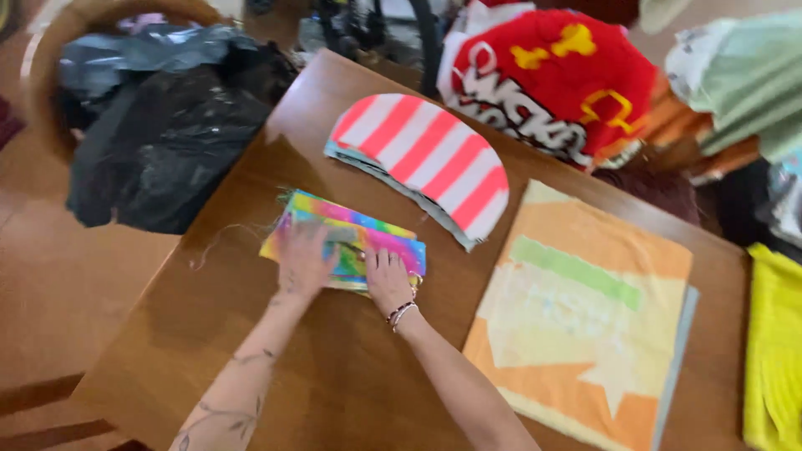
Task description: The person measures a piece of orange patterned fabric with a metal ruler on a wooden table. They then unfold a large, colorful rainbow-patterned fabric, smooth it out, and measure its dimensions using the ruler.
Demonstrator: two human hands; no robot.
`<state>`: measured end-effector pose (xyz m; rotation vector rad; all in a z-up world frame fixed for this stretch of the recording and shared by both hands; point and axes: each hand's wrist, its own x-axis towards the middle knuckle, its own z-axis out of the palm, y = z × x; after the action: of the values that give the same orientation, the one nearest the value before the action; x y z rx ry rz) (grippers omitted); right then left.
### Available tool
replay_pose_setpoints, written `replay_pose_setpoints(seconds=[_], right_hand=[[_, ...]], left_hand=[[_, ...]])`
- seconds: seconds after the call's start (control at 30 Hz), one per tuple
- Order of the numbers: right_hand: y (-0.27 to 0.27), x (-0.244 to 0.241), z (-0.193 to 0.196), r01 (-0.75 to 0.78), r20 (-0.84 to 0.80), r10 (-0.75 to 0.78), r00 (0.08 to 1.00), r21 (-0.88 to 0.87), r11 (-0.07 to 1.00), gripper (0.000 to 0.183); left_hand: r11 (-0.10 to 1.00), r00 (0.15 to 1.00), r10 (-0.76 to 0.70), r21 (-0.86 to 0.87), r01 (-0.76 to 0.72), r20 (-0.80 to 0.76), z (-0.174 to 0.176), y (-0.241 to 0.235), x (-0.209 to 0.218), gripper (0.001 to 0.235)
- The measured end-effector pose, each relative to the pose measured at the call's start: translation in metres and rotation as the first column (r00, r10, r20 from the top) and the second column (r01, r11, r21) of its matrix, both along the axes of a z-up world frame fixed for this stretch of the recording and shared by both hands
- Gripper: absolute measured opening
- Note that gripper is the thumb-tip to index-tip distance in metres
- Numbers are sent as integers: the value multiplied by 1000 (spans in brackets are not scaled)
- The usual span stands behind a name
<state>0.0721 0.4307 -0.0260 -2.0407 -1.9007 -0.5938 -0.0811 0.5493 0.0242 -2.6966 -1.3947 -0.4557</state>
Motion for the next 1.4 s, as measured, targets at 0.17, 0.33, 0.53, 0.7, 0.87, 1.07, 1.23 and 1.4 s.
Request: replay_pose_setpoints(seconds=[0.17, 0.33, 0.53, 0.7, 0.87, 1.07, 1.23, 1.4], right_hand=[[-71, 35, 84, 200, -320, -304, 897, -319, 926, 57], [-189, 143, 65, 421, -330, -524, 785, -336, 842, 56], [-301, 208, 55, 766, -450, -860, 240, -457, 453, 61], [-343, 239, 43, 810, -387, -901, 196, -454, 371, 63], [-379, 272, -10, 823, -487, -835, 258, -341, 453, 65], [-386, 238, 18, 838, -284, -838, 465, -165, 521, 63], [-382, 165, 29, 703, -293, -707, 643, -139, 697, 50], [-372, 75, 35, 417, -529, -506, 682, -288, 862, 39]], left_hand=[[970, 963, -243, 32, 241, 115, -57, 37, -6, 58], [969, 944, -189, -104, 224, 271, -2, -49, 73, 37], [726, 808, -396, -390, 567, 436, -10, -194, 209, 43], [457, 776, -310, -630, 628, 549, 1, -280, 295, 70], [378, 758, -340, -657, 652, 557, -27, -301, 338, 87], [708, 789, -424, -381, 595, 444, -13, -259, 287, 77], [972, 935, -215, -28, 232, 283, -13, -184, 171, 83], [940, 990, -98, -317, 126, 103, -13, -114, 89, 75]])
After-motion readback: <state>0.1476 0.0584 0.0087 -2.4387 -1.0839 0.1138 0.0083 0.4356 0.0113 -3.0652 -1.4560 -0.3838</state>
